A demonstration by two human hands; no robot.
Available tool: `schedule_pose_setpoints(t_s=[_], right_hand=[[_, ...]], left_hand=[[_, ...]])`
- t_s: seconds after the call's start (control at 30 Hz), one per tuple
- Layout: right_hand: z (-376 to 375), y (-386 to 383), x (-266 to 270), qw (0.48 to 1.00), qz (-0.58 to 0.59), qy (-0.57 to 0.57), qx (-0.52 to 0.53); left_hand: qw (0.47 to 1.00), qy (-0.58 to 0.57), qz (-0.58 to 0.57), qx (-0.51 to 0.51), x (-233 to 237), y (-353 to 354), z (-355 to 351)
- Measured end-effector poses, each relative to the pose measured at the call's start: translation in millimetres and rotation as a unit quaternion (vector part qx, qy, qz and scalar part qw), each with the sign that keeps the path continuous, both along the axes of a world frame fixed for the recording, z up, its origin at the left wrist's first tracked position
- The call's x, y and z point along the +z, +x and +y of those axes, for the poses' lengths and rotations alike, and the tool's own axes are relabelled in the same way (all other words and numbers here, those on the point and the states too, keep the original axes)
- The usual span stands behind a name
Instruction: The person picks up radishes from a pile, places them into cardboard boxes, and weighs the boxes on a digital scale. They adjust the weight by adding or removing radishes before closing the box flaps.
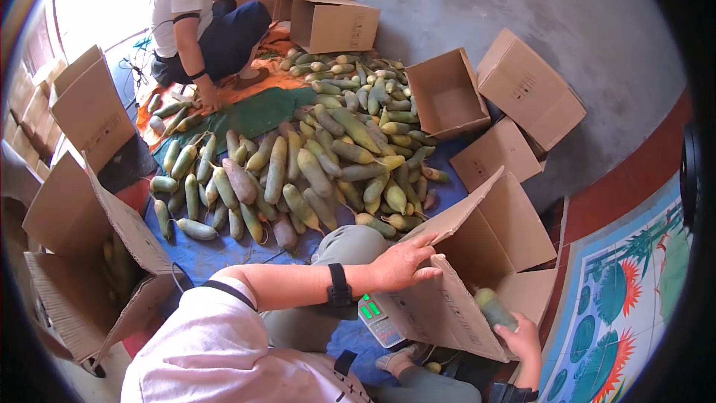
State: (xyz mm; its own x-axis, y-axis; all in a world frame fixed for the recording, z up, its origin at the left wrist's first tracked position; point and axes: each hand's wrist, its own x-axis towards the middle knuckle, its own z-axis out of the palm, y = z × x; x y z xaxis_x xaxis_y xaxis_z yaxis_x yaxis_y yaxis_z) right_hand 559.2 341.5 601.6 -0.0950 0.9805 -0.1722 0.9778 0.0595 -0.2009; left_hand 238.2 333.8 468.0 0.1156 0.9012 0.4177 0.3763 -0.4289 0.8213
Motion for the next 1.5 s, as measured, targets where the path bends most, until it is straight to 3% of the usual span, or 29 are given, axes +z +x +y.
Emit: schedule_pose_setpoints(t_s=[0.03,0.1,0.17,0.23,0.27,0.3,0.37,0.57,0.67,0.8,0.87,0.9,0.97,1.0,1.07,1.2,1.27,1.3,1.37,1.43,1.5], right_hand=[[10,8,-11,1.0,-0.002,-0.002,0.002],[24,-1,-18,0.986,-0.069,-0.132,0.072],[40,19,-47,0.978,-0.055,-0.17,0.109],[51,35,-72,0.962,0.015,-0.266,0.061],[53,42,-84,0.952,0.07,-0.298,-0.021],[43,17,-68,0.951,0.066,-0.303,-0.02],[15,-52,-21,0.931,0.081,-0.299,-0.193],[50,63,-94,0.929,0.099,-0.324,-0.146],[30,11,-53,0.939,0.091,-0.289,-0.164],[29,4,-51,0.932,0.106,-0.268,-0.22],[33,-7,-43,0.955,0.044,-0.286,-0.065],[33,-14,-38,0.955,0.046,-0.286,-0.066],[31,-22,-28,0.978,0.022,-0.193,0.077],[29,-18,-25,0.978,0.025,-0.195,0.073],[26,-9,-19,0.975,0.178,-0.132,-0.002],[-15,-32,8,0.982,0.185,-0.038,0.023],[-38,-36,7,0.981,0.161,0.081,0.078],[-50,-36,6,0.981,0.162,0.079,0.075],[-73,-31,3,0.959,-0.014,0.251,0.131],[-90,-24,2,0.966,0.036,0.244,0.081],[-101,-18,4,0.907,-0.051,0.408,0.092]], left_hand=[[1.0,-0.004,0.006,-0.011,1,0,0],[1.0,0.001,-0.011,-0.013,-3,1,0],[0.999,0.046,0.0,0.006,-8,3,1],[0.999,0.051,-0.004,0.011,-8,3,1],[0.998,0.067,-0.002,0.012,-9,4,2],[0.996,0.084,-0.001,0.013,-10,4,2],[0.998,0.069,-0.007,0.01,-5,3,-1],[0.999,0.025,-0.04,-0.026,2,3,-5],[0.999,0.025,-0.041,-0.026,3,2,-4],[0.999,0.001,-0.046,-0.028,5,1,-5],[0.998,-0.009,-0.054,-0.035,6,0,-6],[0.998,0.005,-0.049,-0.027,5,1,-7],[0.999,0.019,-0.044,-0.023,4,4,-7],[0.999,0.02,-0.046,-0.017,3,4,-6],[0.999,0.041,-0.02,-0.008,0,3,-4],[0.998,0.05,-0.024,0.0,-4,5,-4],[0.997,0.056,-0.046,0.004,-4,8,-4],[0.995,0.065,-0.069,0.012,-3,8,-4],[0.995,0.061,-0.078,0.004,2,6,-7],[0.993,0.057,-0.099,-0.001,7,5,-9],[0.994,0.074,-0.083,-0.008,8,4,-10]])
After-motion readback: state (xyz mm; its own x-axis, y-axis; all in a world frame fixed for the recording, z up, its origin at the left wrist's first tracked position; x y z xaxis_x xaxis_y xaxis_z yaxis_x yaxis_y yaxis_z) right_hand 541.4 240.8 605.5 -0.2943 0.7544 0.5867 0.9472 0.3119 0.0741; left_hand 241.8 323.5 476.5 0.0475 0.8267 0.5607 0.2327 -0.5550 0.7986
